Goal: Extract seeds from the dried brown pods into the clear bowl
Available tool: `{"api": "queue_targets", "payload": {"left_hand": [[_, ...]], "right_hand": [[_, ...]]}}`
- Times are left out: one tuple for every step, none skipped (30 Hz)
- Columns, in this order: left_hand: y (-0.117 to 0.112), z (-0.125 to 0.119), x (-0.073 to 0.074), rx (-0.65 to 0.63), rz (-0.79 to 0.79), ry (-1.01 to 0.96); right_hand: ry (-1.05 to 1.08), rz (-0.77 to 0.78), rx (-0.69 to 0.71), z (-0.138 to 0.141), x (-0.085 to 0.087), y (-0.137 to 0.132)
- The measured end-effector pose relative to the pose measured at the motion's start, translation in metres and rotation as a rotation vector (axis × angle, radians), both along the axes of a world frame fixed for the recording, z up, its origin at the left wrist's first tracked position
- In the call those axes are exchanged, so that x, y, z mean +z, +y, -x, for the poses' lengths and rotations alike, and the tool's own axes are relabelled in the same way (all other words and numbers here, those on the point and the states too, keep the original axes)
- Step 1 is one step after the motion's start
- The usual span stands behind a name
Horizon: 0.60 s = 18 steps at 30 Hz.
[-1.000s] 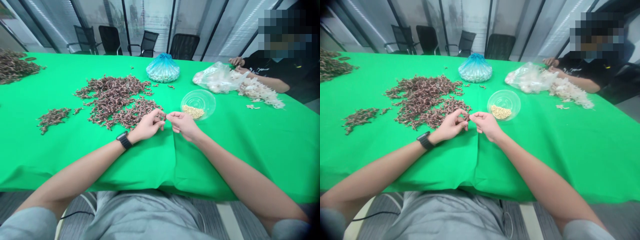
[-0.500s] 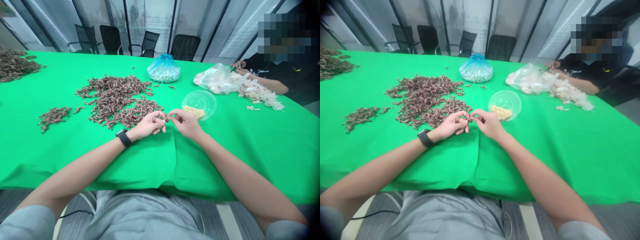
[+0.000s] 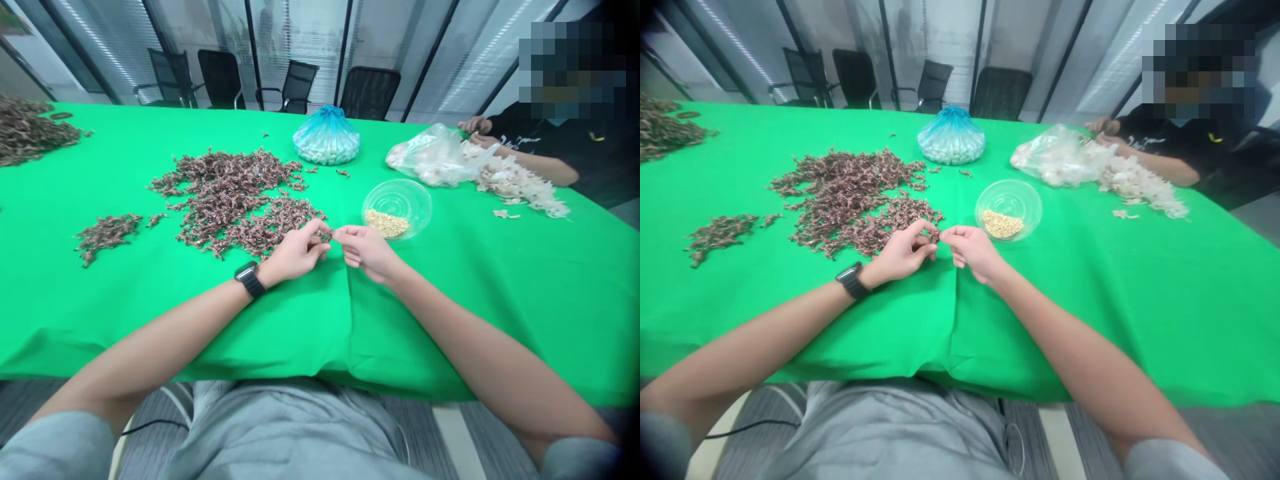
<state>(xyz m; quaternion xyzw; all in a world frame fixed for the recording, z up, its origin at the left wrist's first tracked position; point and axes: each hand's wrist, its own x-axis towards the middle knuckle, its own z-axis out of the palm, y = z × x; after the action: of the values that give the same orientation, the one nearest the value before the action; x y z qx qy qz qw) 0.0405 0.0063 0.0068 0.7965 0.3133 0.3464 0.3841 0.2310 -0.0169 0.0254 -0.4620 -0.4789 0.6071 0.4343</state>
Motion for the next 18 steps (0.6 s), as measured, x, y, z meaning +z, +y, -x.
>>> {"api": "queue_targets", "payload": {"left_hand": [[0.0, 0.0, 0.001, 0.005, -0.027, 0.006], [0.0, 0.001, 0.002, 0.005, -0.038, 0.004], [0.0, 0.001, 0.002, 0.002, -0.031, -0.004], [0.001, 0.001, 0.002, -0.001, -0.009, -0.02], [0.001, 0.0, 0.001, -0.007, 0.025, -0.041], [0.002, 0.0, 0.001, -0.018, 0.069, -0.065], [0.002, -0.001, 0.0, -0.033, 0.117, -0.095], [0.003, -0.002, 0.0, -0.052, 0.166, -0.127], [0.003, -0.003, 0.0, -0.075, 0.216, -0.161], [0.003, -0.003, 0.001, -0.099, 0.265, -0.195], [0.002, -0.004, 0.001, -0.118, 0.309, -0.224], [0.002, -0.005, 0.002, -0.132, 0.345, -0.247], [0.001, -0.005, 0.003, -0.141, 0.371, -0.26], [0.001, -0.005, 0.004, -0.146, 0.385, -0.266], [0.0, -0.005, 0.004, -0.149, 0.386, -0.268], [0.0, -0.005, 0.004, -0.149, 0.379, -0.266], [0.0, -0.005, 0.003, -0.148, 0.364, -0.262], [0.001, -0.004, 0.002, -0.144, 0.343, -0.255]], "right_hand": [[0.076, 0.075, 0.031, 0.0, 0.002, 0.0], [0.123, 0.121, 0.055, 0.001, 0.002, 0.0], [0.141, 0.134, 0.064, 0.001, 0.002, 0.0], [0.128, 0.108, 0.051, 0.0, 0.001, 0.001], [0.084, 0.044, 0.021, -0.001, -0.001, 0.002], [0.013, -0.055, -0.02, -0.002, -0.003, 0.003], [-0.081, -0.182, -0.061, -0.003, -0.006, 0.004], [-0.189, -0.32, -0.094, -0.005, -0.009, 0.004], [-0.298, -0.451, -0.117, -0.007, -0.011, 0.005], [-0.398, -0.561, -0.128, -0.009, -0.012, 0.005], [-0.485, -0.645, -0.13, -0.011, -0.013, 0.004], [-0.555, -0.702, -0.125, -0.012, -0.013, 0.004], [-0.607, -0.738, -0.115, -0.013, -0.013, 0.003], [-0.64, -0.758, -0.104, -0.014, -0.013, 0.002], [-0.652, -0.766, -0.097, -0.013, -0.013, 0.001], [-0.644, -0.76, -0.095, -0.012, -0.013, 0.001], [-0.619, -0.742, -0.101, -0.01, -0.013, 0.0], [-0.58, -0.705, -0.111, -0.008, -0.013, 0.0]]}}
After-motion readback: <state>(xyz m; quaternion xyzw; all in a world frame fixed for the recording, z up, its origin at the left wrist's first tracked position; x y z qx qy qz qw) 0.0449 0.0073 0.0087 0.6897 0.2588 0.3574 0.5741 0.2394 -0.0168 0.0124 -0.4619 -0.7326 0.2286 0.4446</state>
